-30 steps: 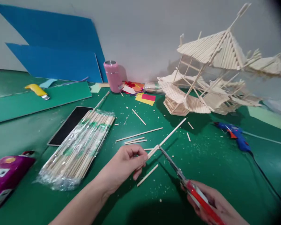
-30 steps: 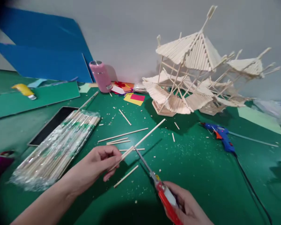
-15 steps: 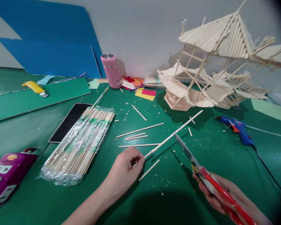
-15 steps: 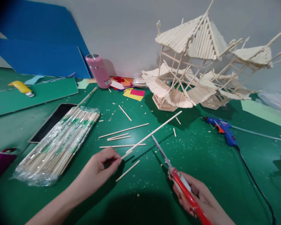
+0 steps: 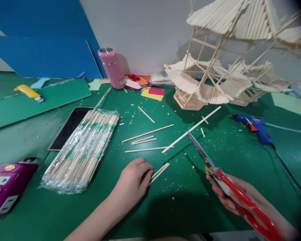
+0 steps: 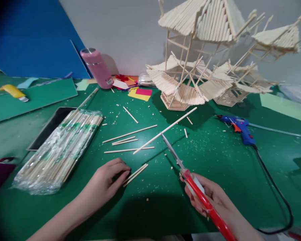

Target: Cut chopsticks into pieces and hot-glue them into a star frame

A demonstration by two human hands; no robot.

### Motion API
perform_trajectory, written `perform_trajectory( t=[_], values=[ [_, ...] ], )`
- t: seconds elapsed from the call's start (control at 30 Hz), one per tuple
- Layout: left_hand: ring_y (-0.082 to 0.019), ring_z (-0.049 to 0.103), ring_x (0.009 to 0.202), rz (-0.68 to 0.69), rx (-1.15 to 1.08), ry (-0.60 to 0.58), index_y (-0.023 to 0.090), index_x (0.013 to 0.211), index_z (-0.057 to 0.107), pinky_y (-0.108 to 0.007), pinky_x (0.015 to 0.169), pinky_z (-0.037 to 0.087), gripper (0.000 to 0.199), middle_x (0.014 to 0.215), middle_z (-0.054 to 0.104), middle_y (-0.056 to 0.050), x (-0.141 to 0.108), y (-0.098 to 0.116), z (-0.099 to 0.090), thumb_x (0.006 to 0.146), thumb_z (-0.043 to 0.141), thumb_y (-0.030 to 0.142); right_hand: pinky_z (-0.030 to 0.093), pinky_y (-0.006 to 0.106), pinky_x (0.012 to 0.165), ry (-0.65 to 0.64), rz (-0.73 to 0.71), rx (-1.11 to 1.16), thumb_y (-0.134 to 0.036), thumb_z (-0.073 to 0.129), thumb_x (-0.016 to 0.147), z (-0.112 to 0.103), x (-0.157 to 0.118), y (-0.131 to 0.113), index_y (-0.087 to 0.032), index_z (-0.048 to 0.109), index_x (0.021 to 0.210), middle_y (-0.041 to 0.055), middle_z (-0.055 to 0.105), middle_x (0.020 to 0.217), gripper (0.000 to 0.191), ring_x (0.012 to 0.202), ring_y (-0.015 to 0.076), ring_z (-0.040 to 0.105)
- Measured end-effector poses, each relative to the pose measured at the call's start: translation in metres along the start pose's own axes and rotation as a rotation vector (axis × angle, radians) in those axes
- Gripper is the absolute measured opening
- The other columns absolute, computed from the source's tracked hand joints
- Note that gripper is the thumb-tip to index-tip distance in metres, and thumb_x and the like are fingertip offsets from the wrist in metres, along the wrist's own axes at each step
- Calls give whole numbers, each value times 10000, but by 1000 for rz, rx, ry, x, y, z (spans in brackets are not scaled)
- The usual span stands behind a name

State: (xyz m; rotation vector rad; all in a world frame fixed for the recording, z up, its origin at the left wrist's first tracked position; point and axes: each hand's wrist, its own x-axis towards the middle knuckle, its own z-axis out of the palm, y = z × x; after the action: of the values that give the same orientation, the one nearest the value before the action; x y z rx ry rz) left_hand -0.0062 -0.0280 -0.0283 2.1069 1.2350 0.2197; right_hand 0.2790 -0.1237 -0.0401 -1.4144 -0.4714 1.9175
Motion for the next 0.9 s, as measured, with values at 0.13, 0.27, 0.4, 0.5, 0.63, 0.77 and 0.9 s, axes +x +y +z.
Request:
perform_trajectory(
  t=[0.13,0.27,0.4,0.5,0.63,0.77,0.9],
  values=[
    [-145,511,734,56,-86,-61,177,822,601,-259,664,406,240,771,550,-37,-3,-8,-8,855,367,224,325,160,380,-32,12,-6,-351,692,640,-1,0,-1,-239,604,951,11,559,723,343,446,49,436],
    [-144,502,773,117,-58,-147,191,893,594,-258,695,411,242,828,540,-39,-6,-8,-13,859,355,215,319,152,382,0,-39,-58,-317,684,652,1,1,-1,-257,606,952,8,559,753,316,463,49,433],
    [-155,490,833,171,-2,-191,193,961,562,-277,744,423,236,926,509,-55,-11,-5,-15,824,372,166,308,157,386,9,-41,-83,-326,658,680,9,0,-4,-264,603,961,3,549,743,293,461,48,414],
    [-178,485,868,192,58,-174,198,1011,536,-314,766,428,256,968,500,-66,-15,-7,-14,795,406,155,299,174,391,55,-42,-83,-341,639,698,13,-1,-5,-259,604,963,5,542,736,280,466,55,397],
    [-182,484,873,202,70,-173,207,1026,520,-325,765,425,243,978,500,-66,-16,-12,-10,816,404,171,281,198,371,75,44,-44,-302,683,647,10,1,-4,-255,618,928,19,566,745,292,464,71,412],
    [-179,480,858,199,68,-172,207,1019,525,-320,750,421,235,961,501,-65,-15,-13,-9,834,383,177,286,184,363,76,62,-14,-290,702,623,10,5,-5,-232,619,911,8,550,688,305,445,62,420],
    [-182,471,848,191,71,-177,194,990,527,-328,743,411,220,945,494,-69,-15,-12,-7,846,361,181,301,176,376,32,55,-24,-309,694,644,12,6,-5,-220,616,891,6,544,671,274,439,54,421]
  ],
)
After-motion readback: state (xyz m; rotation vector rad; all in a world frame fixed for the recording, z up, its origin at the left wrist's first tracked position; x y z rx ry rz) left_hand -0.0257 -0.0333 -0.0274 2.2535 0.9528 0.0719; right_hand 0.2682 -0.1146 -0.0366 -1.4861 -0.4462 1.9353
